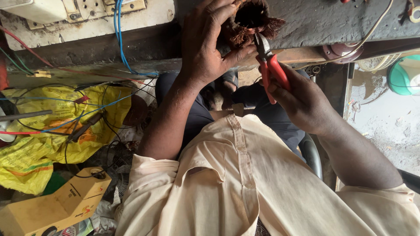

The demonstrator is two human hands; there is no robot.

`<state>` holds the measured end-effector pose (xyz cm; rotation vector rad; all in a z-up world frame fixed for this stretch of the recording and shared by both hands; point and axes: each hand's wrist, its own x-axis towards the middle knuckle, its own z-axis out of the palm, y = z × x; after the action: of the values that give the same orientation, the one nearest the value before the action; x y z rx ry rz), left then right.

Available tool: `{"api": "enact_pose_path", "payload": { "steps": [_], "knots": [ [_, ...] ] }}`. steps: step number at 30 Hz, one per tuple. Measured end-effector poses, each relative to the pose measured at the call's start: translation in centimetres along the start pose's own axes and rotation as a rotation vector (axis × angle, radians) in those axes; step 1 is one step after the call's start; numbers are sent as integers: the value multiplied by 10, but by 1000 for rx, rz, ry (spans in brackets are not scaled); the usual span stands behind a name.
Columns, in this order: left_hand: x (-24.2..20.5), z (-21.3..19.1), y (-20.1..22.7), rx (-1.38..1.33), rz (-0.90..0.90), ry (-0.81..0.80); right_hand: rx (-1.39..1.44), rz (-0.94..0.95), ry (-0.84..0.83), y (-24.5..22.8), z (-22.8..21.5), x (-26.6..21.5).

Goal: The person holds a bundle of copper wire and uses red-handled pliers to repeatedly cut and separate strands. The person rotates the bundle and continues cutting small sections of wire throughout the clip.

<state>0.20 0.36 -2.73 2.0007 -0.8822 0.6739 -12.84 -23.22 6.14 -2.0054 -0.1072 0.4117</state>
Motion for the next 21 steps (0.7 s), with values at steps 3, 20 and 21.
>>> {"api": "enact_pose_path", "payload": {
  "steps": [3, 20, 21],
  "knots": [
    [0, 0, 0, -3, -4, -4, 28, -28, -18, 2, -2, 4],
    [4, -1, 1, -35, 19, 1, -106, 97, 24, -8, -2, 7],
    [4, -1, 1, -39, 19, -1, -126, 100, 23, -8, -3, 7]
  ]
}}
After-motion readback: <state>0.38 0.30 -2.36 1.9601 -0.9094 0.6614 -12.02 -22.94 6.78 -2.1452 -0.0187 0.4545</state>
